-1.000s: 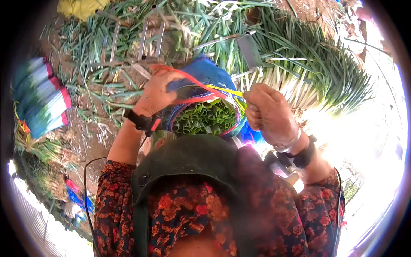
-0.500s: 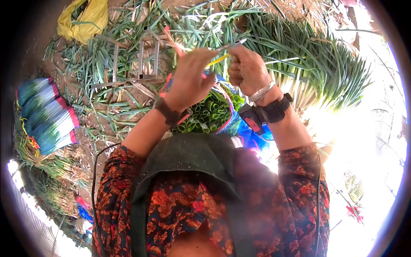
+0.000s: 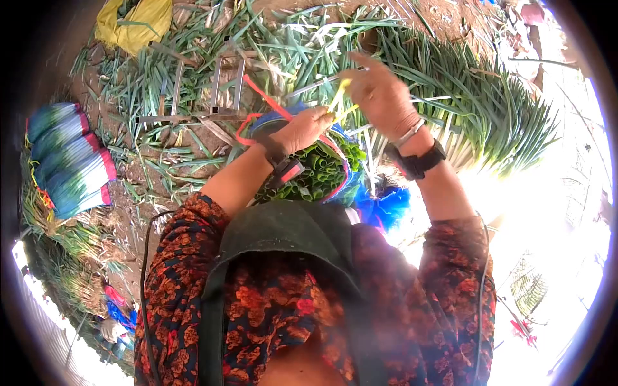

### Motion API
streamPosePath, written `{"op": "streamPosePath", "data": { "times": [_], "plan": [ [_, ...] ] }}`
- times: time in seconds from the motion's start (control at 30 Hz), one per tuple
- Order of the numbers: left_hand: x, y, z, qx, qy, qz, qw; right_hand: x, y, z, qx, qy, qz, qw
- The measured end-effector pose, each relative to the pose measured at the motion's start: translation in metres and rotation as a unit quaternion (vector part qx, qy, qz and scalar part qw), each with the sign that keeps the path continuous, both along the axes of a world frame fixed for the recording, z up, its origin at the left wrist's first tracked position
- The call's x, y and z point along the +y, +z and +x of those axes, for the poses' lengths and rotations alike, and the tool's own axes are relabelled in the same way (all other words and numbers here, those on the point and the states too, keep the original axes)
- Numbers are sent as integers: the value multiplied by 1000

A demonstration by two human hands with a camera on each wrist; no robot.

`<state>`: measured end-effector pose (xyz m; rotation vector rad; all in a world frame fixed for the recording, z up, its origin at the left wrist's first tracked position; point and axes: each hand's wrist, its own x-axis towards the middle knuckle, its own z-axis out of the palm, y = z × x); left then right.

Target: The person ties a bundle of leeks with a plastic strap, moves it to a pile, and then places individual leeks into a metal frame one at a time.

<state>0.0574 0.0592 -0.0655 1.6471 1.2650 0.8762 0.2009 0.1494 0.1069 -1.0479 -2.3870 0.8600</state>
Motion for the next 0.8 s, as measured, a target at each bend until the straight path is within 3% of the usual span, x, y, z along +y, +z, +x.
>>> {"op": "streamPosePath", "data": {
  "times": [0.03,0.07,0.1,0.13,0.17,0.23,0.27,0.3,0.37,0.4,0.47,0.53,0.6,0.63,0.67,0.73,0.8],
  "plan": [
    [0,-31,5,108,-5,171,979,-16,10,-6,-33,0,-181,983],
    [2,-47,7,214,-10,336,917,-25,4,-7,-52,45,-122,990],
    [0,-35,8,77,5,156,985,-34,-13,-7,-68,90,-61,992],
    [-3,-20,7,-65,21,-33,997,-38,-29,-5,-119,106,-48,986],
    [-4,-16,5,-91,24,-45,995,-42,-44,-3,-168,124,-33,977],
    [-4,20,-5,-23,-22,-119,992,-33,-64,10,-335,99,-96,932],
    [-6,38,-9,9,-45,-156,987,-36,-62,12,-350,108,-95,926],
    [-6,47,-11,107,-82,-87,987,-40,-56,13,-365,116,-93,919],
    [-18,71,-24,98,-6,110,989,-55,-33,7,-409,106,-118,899],
    [-26,82,-34,94,35,209,973,-64,-30,13,-337,105,-128,927],
    [-46,99,-70,139,134,223,956,-72,-30,13,-336,108,-131,926],
    [-75,94,-110,224,273,133,926,-61,-34,3,-296,117,-60,946],
    [-111,54,-140,292,335,-45,895,-49,-30,-17,-257,127,50,957],
    [-131,18,-159,231,271,-184,916,-49,-26,-27,-163,151,76,972],
    [-145,-16,-171,162,202,-316,913,-49,-37,-33,-98,159,34,982],
    [-168,-59,-162,131,179,-250,943,-53,-84,-41,34,175,-49,983],
    [-171,-63,-163,93,174,-213,957,-57,-110,-47,62,90,-255,961]
  ]
}}
